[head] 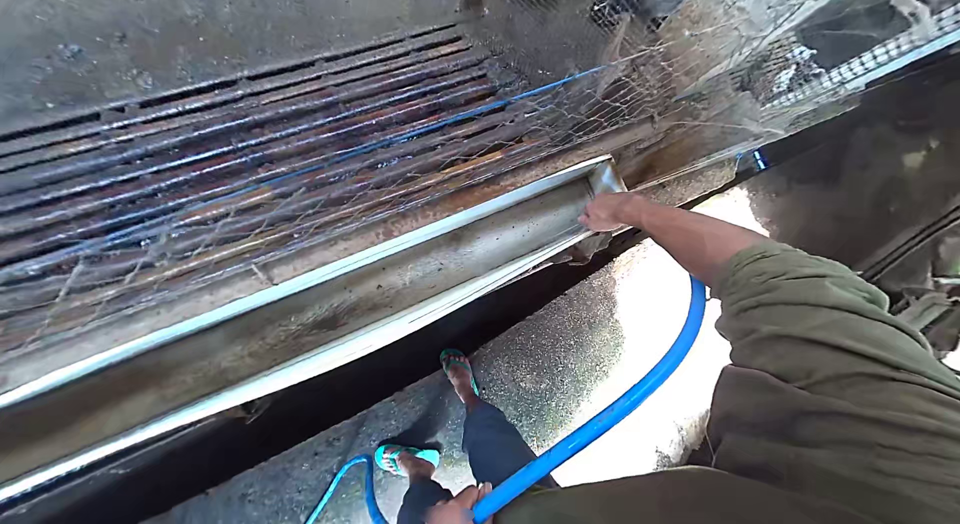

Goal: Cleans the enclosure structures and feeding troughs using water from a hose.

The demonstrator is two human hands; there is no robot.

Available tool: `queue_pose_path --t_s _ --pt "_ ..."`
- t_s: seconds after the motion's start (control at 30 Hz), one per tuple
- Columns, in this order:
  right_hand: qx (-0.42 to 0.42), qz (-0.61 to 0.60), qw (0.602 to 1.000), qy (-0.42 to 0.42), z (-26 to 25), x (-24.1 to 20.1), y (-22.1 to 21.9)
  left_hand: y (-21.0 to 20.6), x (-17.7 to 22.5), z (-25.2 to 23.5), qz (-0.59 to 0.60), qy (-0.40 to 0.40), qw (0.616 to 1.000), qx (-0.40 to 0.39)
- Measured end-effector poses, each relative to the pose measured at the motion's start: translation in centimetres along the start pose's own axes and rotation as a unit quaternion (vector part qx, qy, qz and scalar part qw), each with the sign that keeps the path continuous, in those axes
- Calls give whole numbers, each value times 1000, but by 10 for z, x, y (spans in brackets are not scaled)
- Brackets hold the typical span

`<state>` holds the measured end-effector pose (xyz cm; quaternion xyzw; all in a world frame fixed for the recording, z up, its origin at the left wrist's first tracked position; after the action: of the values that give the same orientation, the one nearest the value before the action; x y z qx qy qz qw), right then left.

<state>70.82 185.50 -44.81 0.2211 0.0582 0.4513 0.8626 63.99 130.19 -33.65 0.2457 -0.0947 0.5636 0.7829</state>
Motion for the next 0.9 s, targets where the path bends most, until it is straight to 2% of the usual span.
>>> queue_pose_path --t_s 0.2,0.27,0.47,0.63,0.8,0.9 --pt "90 3 988 -129 5 23 21 13 -8 6 8 48 999 -18" --pt "109 16 985 -136 1 27 24 14 -10 7 8 65 997 -28" --pt "64 -3 997 -40 7 -31 17 16 -9 13 20 72 997 -34" --pt "42 82 988 122 -13 -80 -4 14 -11 20 28 81 995 -48" --pt "78 19 981 174 -24 -121 -10 18 -21 31 34 91 995 -34" --pt "108 -36 981 158 -31 -135 -10 21 -34 43 44 111 993 -17"
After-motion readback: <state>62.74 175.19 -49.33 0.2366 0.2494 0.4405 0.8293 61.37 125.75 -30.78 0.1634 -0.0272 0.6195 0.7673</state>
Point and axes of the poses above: each hand's wrist, its own z-axis away from the middle knuckle, its own y-axis out of the back of the hand, x = y × z, the point moved 5 cm from there along -z, towards the middle knuckle, and after that the axes turned 5 degrees about y, right-handed, at the moved point
